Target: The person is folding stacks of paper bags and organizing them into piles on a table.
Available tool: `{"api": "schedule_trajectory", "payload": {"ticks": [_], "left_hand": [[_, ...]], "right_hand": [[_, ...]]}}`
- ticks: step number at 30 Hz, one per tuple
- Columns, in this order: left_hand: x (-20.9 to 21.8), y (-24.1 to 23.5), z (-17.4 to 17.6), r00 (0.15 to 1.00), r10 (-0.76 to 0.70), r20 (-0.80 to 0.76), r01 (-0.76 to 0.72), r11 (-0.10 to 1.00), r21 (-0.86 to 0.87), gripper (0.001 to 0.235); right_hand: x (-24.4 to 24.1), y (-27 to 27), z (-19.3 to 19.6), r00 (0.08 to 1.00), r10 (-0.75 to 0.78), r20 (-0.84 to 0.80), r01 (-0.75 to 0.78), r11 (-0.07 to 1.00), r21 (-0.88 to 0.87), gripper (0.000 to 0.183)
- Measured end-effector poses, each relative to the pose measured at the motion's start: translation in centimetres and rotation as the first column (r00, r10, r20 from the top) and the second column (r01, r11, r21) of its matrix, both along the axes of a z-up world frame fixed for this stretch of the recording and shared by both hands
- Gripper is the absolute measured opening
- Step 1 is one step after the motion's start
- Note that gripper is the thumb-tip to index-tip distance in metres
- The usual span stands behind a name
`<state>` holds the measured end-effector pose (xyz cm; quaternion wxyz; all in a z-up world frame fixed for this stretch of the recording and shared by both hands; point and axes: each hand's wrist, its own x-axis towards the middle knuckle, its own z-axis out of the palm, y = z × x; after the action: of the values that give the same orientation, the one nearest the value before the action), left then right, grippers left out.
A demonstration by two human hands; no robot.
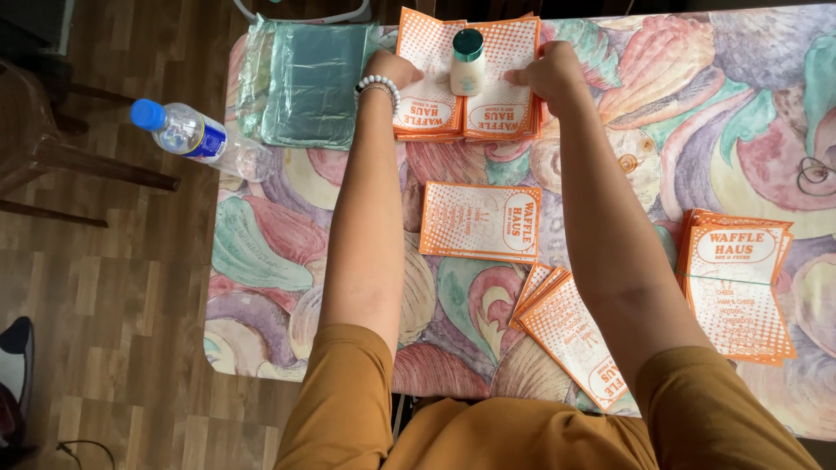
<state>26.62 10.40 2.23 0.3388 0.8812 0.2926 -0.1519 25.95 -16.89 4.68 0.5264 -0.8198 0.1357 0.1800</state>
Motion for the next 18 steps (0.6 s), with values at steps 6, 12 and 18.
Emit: {"api": "schedule_trajectory", "payload": {"ticks": [6,12,18], "left_hand": [[0.4,1.4,0.0,0.989,-0.121,-0.085,0.122,0.992,0.009,0.086],[-2.2,0.1,0.8,0.997,0.075,-0.007,-0.069,0.874,-0.481,0.046],[-2.9,-1.7,-0.3,0.959,0.281,0.036,-0.182,0.708,-0.683,0.055]], "right_hand": [[0.5,-0.2,-1.1,1.000,-0.007,0.009,0.006,1.000,0.021,0.033],[0.8,-0.7,-1.6,1.000,-0.009,0.005,0.009,0.999,0.041,0.036],[1.2,-2.2,-1.9,1.000,0.003,-0.002,-0.003,1.000,-0.023,0.038]]}}
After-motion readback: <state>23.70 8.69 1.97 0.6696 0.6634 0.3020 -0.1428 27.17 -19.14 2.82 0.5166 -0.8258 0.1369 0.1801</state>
